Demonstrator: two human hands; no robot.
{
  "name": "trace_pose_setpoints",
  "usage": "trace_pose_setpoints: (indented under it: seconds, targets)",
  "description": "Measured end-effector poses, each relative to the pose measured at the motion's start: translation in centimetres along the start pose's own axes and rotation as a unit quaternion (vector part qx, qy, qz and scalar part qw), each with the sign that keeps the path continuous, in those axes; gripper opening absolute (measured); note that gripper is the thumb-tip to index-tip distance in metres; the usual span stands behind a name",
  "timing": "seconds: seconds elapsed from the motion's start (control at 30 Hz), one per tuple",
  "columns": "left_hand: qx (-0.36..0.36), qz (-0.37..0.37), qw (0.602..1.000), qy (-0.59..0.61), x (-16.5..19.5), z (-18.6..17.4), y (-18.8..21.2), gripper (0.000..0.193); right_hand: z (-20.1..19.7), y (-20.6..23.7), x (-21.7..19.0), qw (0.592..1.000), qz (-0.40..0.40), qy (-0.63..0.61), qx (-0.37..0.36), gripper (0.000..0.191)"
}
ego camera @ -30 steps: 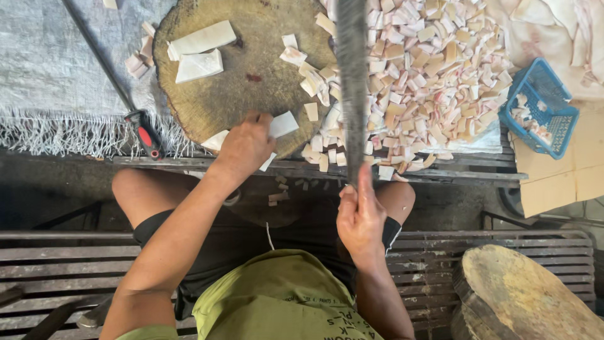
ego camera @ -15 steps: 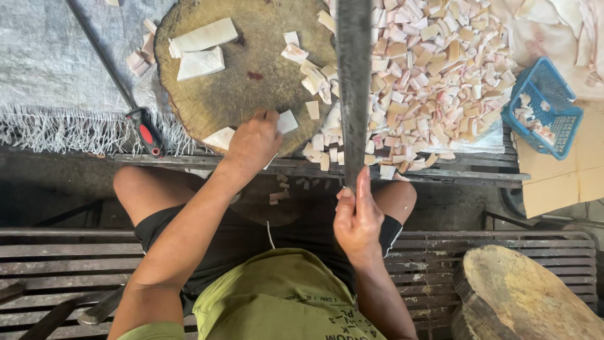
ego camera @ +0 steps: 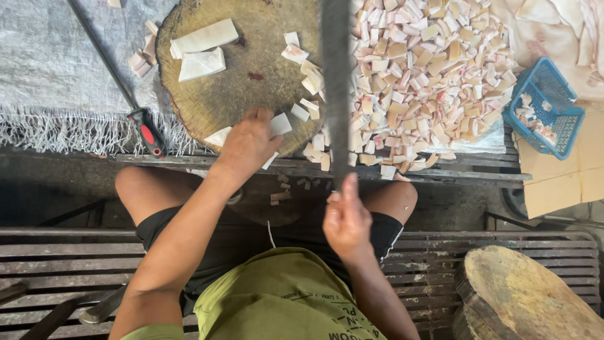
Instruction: The person cuts folded sheets of pork skin into small cubes using a large knife on a round wooden cutting board. The cut pieces accumulate on a nearby cloth, and the person occasionally gathers and repositions the pile.
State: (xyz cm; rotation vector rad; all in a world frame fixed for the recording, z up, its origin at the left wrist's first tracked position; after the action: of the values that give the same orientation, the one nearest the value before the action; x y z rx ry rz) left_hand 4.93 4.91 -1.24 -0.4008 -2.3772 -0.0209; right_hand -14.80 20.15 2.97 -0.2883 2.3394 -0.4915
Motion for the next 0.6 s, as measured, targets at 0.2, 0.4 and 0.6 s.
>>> trace_pose_setpoints:
  seconds: [0.2,0.4,0.6]
  targets:
    - [-0.09,0.021,0.991,-0.099,-1.8,-4.8,2.8,0.077,3.4,-0.1,1.9,0.982,0.091,0.067,-0.152,0.073]
    - [-0.074,0.022,0.993,-0.088,-2.9,-5.6,4.1,0.055,0.6,0.1,0.9,0.994,0.075,0.025,-0.073,0.064]
    - [0.038,0.022,0.994,-0.098,-3.1,-5.6,5.3,0.037,2.4,1.1,2.3,0.987,0.051,0.049,-0.147,0.067]
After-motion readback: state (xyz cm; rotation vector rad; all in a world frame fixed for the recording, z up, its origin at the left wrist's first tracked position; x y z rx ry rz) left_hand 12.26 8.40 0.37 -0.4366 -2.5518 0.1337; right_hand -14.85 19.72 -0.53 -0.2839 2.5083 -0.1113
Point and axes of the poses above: each hand's wrist, its own y-axis away from the middle knuckle, its own z-axis out of the palm, x = y × z, the point moved 8 cm from there along -y, towards the middle knuckle, and after that the axes turned 1 degree about y, right-handed, at the moved point
